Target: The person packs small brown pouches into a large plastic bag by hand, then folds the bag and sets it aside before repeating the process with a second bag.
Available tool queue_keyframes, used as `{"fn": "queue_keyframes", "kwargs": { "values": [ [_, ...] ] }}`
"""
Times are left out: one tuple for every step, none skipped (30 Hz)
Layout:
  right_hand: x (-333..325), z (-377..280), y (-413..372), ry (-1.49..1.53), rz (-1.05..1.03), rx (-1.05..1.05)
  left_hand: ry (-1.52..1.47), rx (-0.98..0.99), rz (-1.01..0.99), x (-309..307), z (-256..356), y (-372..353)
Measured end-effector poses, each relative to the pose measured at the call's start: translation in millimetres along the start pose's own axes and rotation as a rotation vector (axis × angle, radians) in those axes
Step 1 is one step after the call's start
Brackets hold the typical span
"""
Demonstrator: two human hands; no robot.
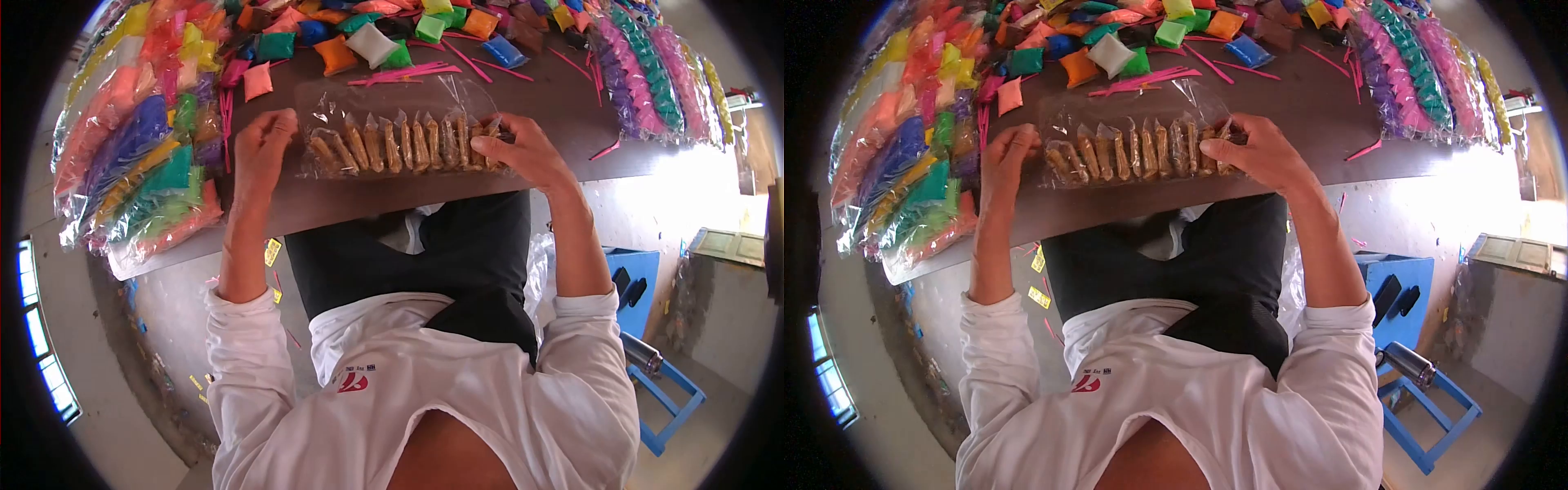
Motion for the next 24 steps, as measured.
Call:
{"fn": "queue_keyframes", "kwargs": {
  "values": [
    [-1,0,0,-0.005,0.003,-0.001,-0.055,0.019,0.058,-8,2,1],
    [-1,-1,0,-0.019,0.006,0.006,-0.026,-0.013,0.073,-18,3,0],
    [-2,-1,-1,-0.033,0.009,0.014,-0.048,0.006,0.091,-22,7,-2],
    [-2,-1,-1,-0.047,0.013,0.021,-0.069,0.025,0.109,-25,10,-3],
    [-2,0,0,-0.051,0.008,0.016,-0.091,0.045,0.127,-28,13,-5],
    [-3,0,0,-0.055,0.004,0.011,-0.052,0.077,0.112,-26,17,-7],
    [-2,0,1,-0.06,0.0,0.006,-0.015,0.109,0.096,-22,21,-11],
    [-2,-1,1,-0.053,-0.004,0.011,0.022,0.142,0.08,-17,26,-14],
    [-2,-3,0,-0.047,-0.007,0.016,0.061,0.218,0.079,-10,40,-20],
    [-2,-3,0,-0.041,-0.007,0.022,0.099,0.295,0.076,0,60,-26],
    [0,-3,-1,-0.025,-0.017,0.021,0.135,0.373,0.072,10,74,-32],
    [0,-1,1,-0.012,-0.023,0.02,0.187,0.461,0.043,21,83,-34],
    [-1,1,1,-0.002,-0.025,0.02,0.238,0.506,0.003,33,90,-36],
    [-2,3,0,0.003,-0.021,0.021,0.287,0.55,-0.038,47,96,-40],
    [-1,5,0,0.007,-0.018,0.022,0.335,0.594,-0.076,60,101,-44],
    [-2,5,1,0.011,-0.016,0.02,0.369,0.627,-0.103,72,105,-47],
    [-2,5,1,0.022,-0.029,0.024,0.405,0.658,-0.13,83,108,-50],
    [-1,5,1,0.035,-0.043,0.03,0.443,0.689,-0.158,92,109,-53],
    [-1,5,0,0.048,-0.058,0.035,0.435,0.674,-0.183,97,108,-53],
    [-3,4,-1,0.04,-0.051,0.027,0.429,0.657,-0.207,101,107,-53],
    [-5,4,-3,0.033,-0.046,0.02,0.423,0.64,-0.232,104,105,-53],
    [-7,3,-4,0.026,-0.041,0.011,0.404,0.632,-0.222,105,102,-53],
    [-14,7,-3,0.044,0.004,-0.029,0.385,0.623,-0.213,105,98,-53],
    [-20,11,-1,0.061,0.048,-0.069,0.364,0.613,-0.203,104,96,-53]
  ]
}}
Point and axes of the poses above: each hand's wrist, its own y-axis towards the middle knuckle, its own x-axis out of the palm, z = x × y, the point moved 8 cm from there along y, towards the middle knuckle
